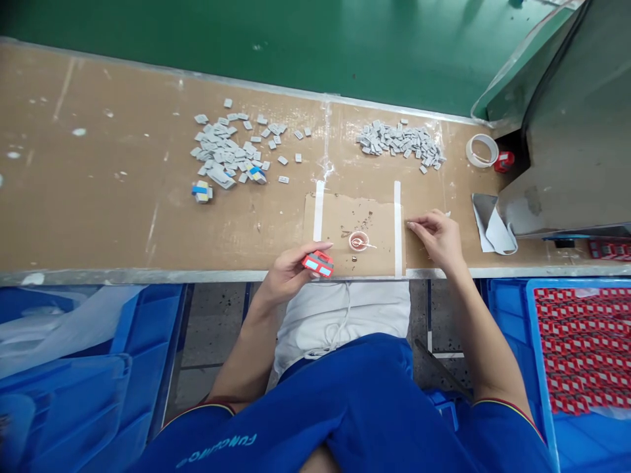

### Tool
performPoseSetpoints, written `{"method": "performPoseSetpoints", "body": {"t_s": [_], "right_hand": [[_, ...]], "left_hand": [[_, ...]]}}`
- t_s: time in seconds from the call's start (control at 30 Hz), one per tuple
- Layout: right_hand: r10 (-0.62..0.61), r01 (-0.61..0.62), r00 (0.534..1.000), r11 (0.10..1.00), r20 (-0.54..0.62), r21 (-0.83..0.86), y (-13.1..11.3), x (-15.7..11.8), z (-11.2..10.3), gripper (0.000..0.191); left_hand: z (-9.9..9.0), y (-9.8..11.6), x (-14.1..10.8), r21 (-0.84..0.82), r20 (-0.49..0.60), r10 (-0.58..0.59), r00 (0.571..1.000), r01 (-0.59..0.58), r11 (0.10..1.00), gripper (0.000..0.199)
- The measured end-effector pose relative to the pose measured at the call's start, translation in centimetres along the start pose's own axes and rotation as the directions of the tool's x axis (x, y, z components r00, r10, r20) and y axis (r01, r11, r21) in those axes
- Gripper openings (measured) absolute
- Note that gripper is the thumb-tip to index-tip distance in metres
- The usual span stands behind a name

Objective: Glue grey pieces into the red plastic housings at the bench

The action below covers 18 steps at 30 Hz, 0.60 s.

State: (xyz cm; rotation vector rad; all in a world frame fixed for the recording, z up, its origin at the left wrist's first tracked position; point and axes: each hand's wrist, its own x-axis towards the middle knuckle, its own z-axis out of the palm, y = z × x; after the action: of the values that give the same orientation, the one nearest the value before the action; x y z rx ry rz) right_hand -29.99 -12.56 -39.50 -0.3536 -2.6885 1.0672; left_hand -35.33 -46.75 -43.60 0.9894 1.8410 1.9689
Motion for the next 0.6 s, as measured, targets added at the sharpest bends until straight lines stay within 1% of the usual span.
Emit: {"method": "performPoseSetpoints", "body": {"t_s": [0.07, 0.13, 0.23, 0.33, 0.43, 0.5, 0.57, 0.6], "right_hand": [[-0.052, 0.054, 0.998, 0.994, 0.018, -0.092, -0.1, -0.9, -0.3, 0.017], [-0.093, 0.101, 0.995, 0.968, 0.046, -0.231, -0.2, -1.6, -0.4, 0.015], [-0.141, 0.167, 0.986, 0.891, 0.092, -0.423, -0.1, -2.0, -0.3, 0.015], [-0.181, 0.224, 0.974, 0.819, 0.133, -0.528, 0.0, -2.0, 0.1, 0.018], [-0.191, 0.248, 0.969, 0.783, 0.158, -0.570, -0.4, -2.1, 0.2, 0.021], [-0.188, 0.227, 0.974, 0.793, 0.127, -0.566, -1.3, -2.8, 0.0, 0.020], [-0.192, 0.198, 0.979, 0.852, 0.061, -0.484, -3.0, -4.1, -0.3, 0.016], [-0.197, 0.192, 0.980, 0.897, 0.028, -0.397, -4.1, -4.9, -0.3, 0.014]], "left_hand": [[0.0, 0.0, 0.0, -0.020, 0.014, 0.004, 1.000, -0.004, 1.000, 0.041], [0.1, -0.2, -0.1, -0.049, 0.012, -0.018, 1.000, 0.019, 0.999, 0.039], [0.2, -0.5, -0.4, -0.109, 0.010, -0.085, 0.996, 0.086, 0.990, 0.038], [0.4, -0.7, -0.5, -0.164, 0.009, -0.128, 0.992, 0.127, 0.978, 0.037], [0.5, -0.5, -0.5, -0.188, 0.006, -0.126, 0.992, 0.125, 0.974, 0.033], [0.5, -0.4, -0.4, -0.197, 0.014, -0.118, 0.993, 0.119, 0.973, 0.032], [0.5, -0.2, -0.4, -0.208, 0.019, -0.121, 0.993, 0.122, 0.971, 0.032], [0.5, -0.2, -0.4, -0.213, 0.021, -0.126, 0.992, 0.128, 0.969, 0.032]]}}
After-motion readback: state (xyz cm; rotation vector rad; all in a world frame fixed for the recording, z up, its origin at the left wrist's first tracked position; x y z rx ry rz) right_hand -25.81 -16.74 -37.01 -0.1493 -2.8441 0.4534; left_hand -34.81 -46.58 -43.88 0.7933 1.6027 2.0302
